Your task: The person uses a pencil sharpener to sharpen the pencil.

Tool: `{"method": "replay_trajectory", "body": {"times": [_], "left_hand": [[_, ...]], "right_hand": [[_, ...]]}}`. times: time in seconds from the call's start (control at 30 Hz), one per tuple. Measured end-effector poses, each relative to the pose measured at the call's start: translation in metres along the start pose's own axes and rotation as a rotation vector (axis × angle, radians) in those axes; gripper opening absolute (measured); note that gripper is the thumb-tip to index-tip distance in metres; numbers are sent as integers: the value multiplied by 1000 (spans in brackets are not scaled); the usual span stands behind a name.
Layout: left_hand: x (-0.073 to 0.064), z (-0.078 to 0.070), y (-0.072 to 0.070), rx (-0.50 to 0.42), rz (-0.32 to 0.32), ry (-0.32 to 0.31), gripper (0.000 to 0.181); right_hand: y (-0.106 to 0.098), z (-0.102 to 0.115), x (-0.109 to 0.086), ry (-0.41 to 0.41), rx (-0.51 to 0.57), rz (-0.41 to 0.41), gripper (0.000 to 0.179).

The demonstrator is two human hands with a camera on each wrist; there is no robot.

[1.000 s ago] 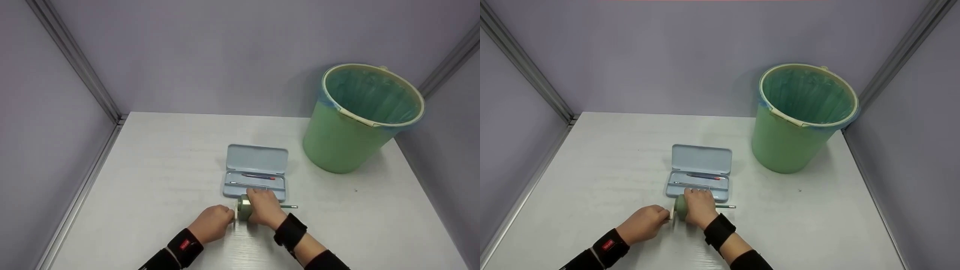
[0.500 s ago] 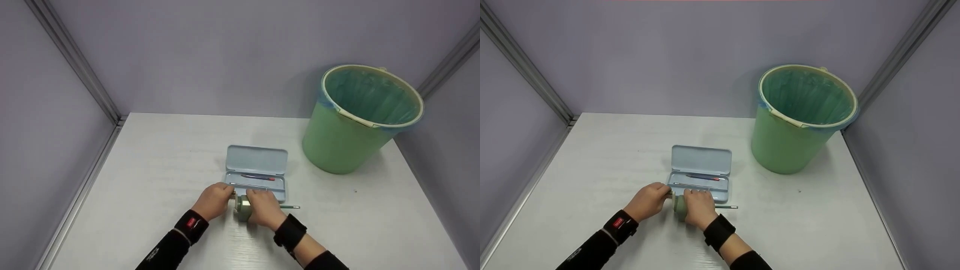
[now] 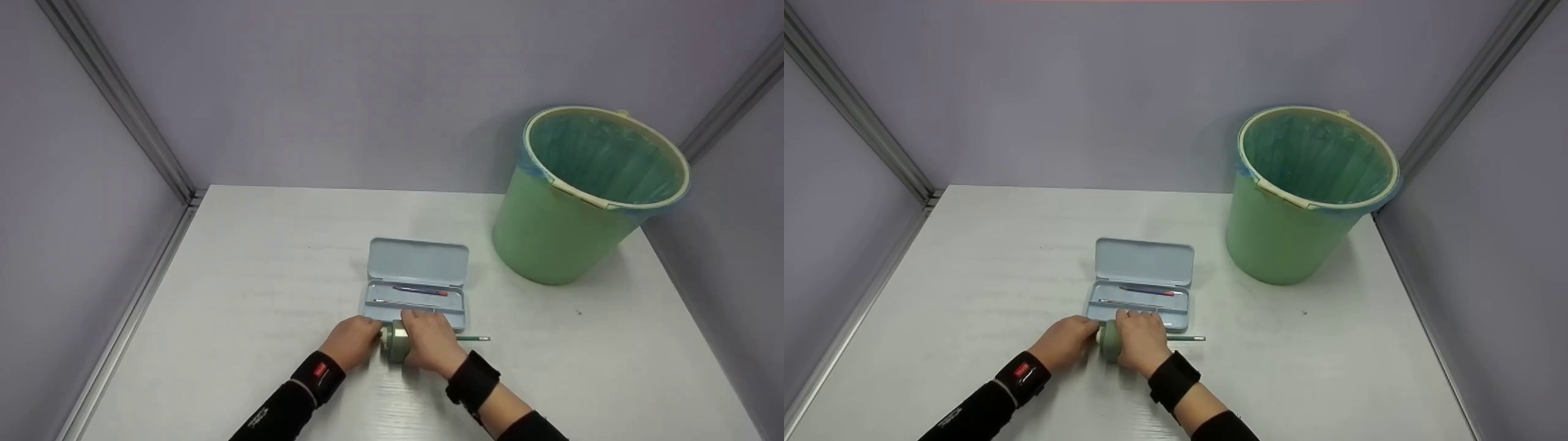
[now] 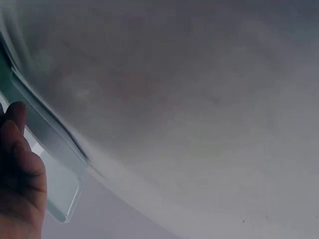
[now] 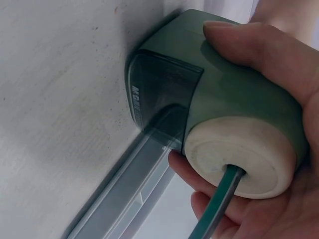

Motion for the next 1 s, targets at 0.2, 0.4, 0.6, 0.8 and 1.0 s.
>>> {"method": "replay_trajectory", "body": {"times": [0.2,0.4,0.6,0.8,1.0], "left_hand": [[-15,-17,-3,-50,121,46,8],[-21,-31,-23,-95,162,112,11],[-12,-33,-48,-93,76,134,13],[5,-19,-63,-37,-114,90,19],[18,0,-49,-51,-142,0,14]], "right_hand": [[0,-1,0,0,17,4,49],[0,-1,-1,3,38,9,49],[0,-1,-1,2,30,13,49],[-2,1,-1,-1,30,1,49],[-1,0,-1,-8,20,1,51]]}}
Point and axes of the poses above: each hand's wrist, its own x-axis towards the middle knuckle, its own y-axis out of the palm, z = x × y, the point moved 9 cm from there along x, towards the middle knuckle, and after that the axes turned 3 degrees about y, right-handed, at the moved point
